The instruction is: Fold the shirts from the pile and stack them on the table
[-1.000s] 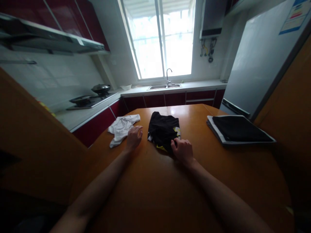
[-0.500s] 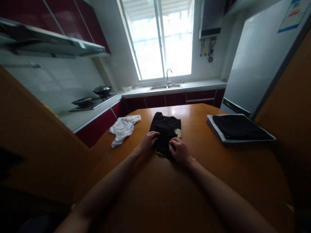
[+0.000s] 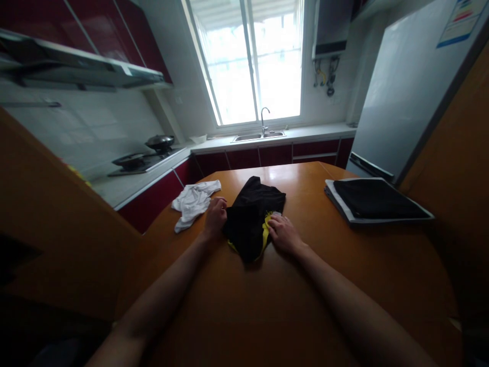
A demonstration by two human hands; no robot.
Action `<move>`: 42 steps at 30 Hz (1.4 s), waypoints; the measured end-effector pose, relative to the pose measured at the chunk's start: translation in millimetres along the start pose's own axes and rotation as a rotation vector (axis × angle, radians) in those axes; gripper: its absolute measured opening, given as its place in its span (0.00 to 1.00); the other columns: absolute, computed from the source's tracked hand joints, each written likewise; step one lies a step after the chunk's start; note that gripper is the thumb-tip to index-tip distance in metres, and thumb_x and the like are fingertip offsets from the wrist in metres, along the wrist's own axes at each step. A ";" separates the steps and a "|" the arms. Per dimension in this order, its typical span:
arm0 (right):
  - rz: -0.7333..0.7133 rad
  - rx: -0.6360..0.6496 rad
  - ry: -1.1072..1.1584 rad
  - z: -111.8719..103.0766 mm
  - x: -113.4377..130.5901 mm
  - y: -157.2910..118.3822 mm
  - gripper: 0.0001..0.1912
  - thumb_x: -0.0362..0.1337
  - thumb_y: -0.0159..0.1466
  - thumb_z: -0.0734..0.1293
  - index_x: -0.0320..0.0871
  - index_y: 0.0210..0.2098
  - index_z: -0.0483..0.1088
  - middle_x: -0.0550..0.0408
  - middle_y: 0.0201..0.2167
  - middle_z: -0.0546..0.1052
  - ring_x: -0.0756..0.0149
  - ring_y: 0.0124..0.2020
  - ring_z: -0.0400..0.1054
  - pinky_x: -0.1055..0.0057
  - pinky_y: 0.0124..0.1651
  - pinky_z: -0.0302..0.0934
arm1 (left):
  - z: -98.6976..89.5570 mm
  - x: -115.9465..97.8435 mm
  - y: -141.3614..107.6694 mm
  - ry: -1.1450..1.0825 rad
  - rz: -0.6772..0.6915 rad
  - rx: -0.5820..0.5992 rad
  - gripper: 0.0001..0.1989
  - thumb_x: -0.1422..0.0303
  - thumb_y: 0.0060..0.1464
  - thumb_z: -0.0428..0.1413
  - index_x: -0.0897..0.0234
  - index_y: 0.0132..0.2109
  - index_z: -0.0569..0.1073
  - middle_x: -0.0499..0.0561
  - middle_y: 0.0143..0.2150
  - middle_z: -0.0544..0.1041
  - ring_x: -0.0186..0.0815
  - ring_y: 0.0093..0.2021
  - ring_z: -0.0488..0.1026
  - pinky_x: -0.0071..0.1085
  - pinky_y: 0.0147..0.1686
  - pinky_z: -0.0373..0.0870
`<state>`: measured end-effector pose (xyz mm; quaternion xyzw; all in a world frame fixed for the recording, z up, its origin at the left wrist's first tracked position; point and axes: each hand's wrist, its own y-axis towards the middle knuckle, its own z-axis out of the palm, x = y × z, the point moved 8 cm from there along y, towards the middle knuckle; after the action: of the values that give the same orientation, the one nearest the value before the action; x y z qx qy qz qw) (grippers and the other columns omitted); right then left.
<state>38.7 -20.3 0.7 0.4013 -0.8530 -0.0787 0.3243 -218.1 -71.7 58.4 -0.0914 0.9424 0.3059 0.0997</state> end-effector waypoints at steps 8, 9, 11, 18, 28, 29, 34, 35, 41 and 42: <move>0.064 0.111 -0.240 -5.0 9.9 -2.7 0.18 0.45 0.72 0.57 0.45 0.47 0.76 0.46 0.56 0.75 0.56 0.56 0.67 0.58 0.58 0.56 | 40.5 -47.3 -22.2 -0.268 0.536 0.282 0.13 0.77 0.59 0.51 0.60 0.42 0.78 0.53 0.57 0.75 0.39 0.58 0.71 0.40 0.61 0.67; 0.074 0.124 -0.259 -6.5 12.1 -3.5 0.19 0.45 0.72 0.57 0.45 0.46 0.76 0.46 0.55 0.76 0.55 0.55 0.68 0.58 0.57 0.57 | 43.6 -42.7 -21.4 -0.275 0.512 0.297 0.13 0.76 0.59 0.51 0.61 0.43 0.79 0.54 0.57 0.76 0.40 0.57 0.72 0.41 0.60 0.67; 0.095 0.149 -0.292 -9.5 16.6 -5.7 0.19 0.47 0.72 0.57 0.44 0.44 0.76 0.44 0.52 0.77 0.54 0.53 0.69 0.58 0.54 0.58 | 46.3 -33.9 -18.9 -0.289 0.451 0.304 0.13 0.75 0.60 0.51 0.61 0.47 0.79 0.55 0.57 0.76 0.40 0.57 0.73 0.41 0.60 0.68; 0.117 0.213 -0.428 -21.3 44.4 -32.6 0.21 0.50 0.70 0.60 0.42 0.40 0.78 0.40 0.44 0.79 0.51 0.47 0.71 0.60 0.49 0.60 | 43.7 -45.7 -26.1 -0.421 0.513 0.328 0.16 0.77 0.57 0.53 0.61 0.49 0.79 0.56 0.56 0.77 0.39 0.56 0.74 0.40 0.59 0.70; 0.118 0.427 -0.396 -36.5 93.7 -97.7 0.23 0.53 0.69 0.61 0.44 0.32 0.80 0.42 0.34 0.82 0.54 0.35 0.77 0.67 0.36 0.61 | 33.4 -98.0 -40.4 -0.678 0.558 0.541 0.15 0.82 0.49 0.51 0.63 0.36 0.79 0.51 0.50 0.80 0.36 0.49 0.77 0.32 0.51 0.73; 0.135 0.410 -0.342 -42.9 91.2 -93.5 0.22 0.52 0.69 0.61 0.46 0.31 0.79 0.45 0.32 0.82 0.56 0.33 0.77 0.68 0.34 0.59 | 31.4 -101.6 -40.1 -0.688 0.530 0.553 0.16 0.81 0.51 0.51 0.62 0.42 0.78 0.51 0.50 0.80 0.36 0.49 0.77 0.33 0.52 0.73; 0.281 0.098 -0.231 -94.3 23.8 -49.3 0.15 0.46 0.68 0.62 0.50 0.35 0.78 0.52 0.32 0.82 0.58 0.35 0.76 0.69 0.34 0.58 | 26.0 -115.6 -43.5 -0.609 0.574 0.622 0.27 0.75 0.57 0.57 0.57 0.63 0.69 0.53 0.52 0.78 0.38 0.52 0.74 0.36 0.55 0.70; 0.320 0.048 -0.233 -103.4 2.0 -39.1 0.13 0.45 0.67 0.63 0.49 0.37 0.79 0.51 0.34 0.82 0.57 0.37 0.76 0.68 0.35 0.59 | 25.7 -116.7 -43.6 -0.583 0.594 0.635 0.27 0.74 0.57 0.57 0.57 0.63 0.69 0.53 0.50 0.78 0.38 0.51 0.74 0.36 0.54 0.69; 0.554 -0.049 -0.192 -127.7 -120.8 21.1 0.13 0.31 0.62 0.64 0.39 0.41 0.79 0.42 0.43 0.81 0.55 0.47 0.75 0.67 0.47 0.63 | 15.1 -113.1 -31.9 -0.562 0.606 0.681 0.14 0.70 0.59 0.59 0.57 0.52 0.79 0.52 0.45 0.77 0.39 0.47 0.73 0.34 0.51 0.68; 0.577 -0.055 -0.179 -127.7 -134.7 30.9 0.12 0.31 0.61 0.65 0.38 0.40 0.79 0.40 0.44 0.81 0.54 0.48 0.75 0.68 0.49 0.62 | 11.3 -110.6 -28.2 -0.582 0.595 0.682 0.10 0.68 0.60 0.59 0.59 0.48 0.80 0.52 0.43 0.76 0.38 0.45 0.73 0.32 0.48 0.69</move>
<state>160.8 115.5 46.1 0.1248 -0.9545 -0.0414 0.2676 -103.6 -75.2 60.7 0.3058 0.9068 0.0103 0.2898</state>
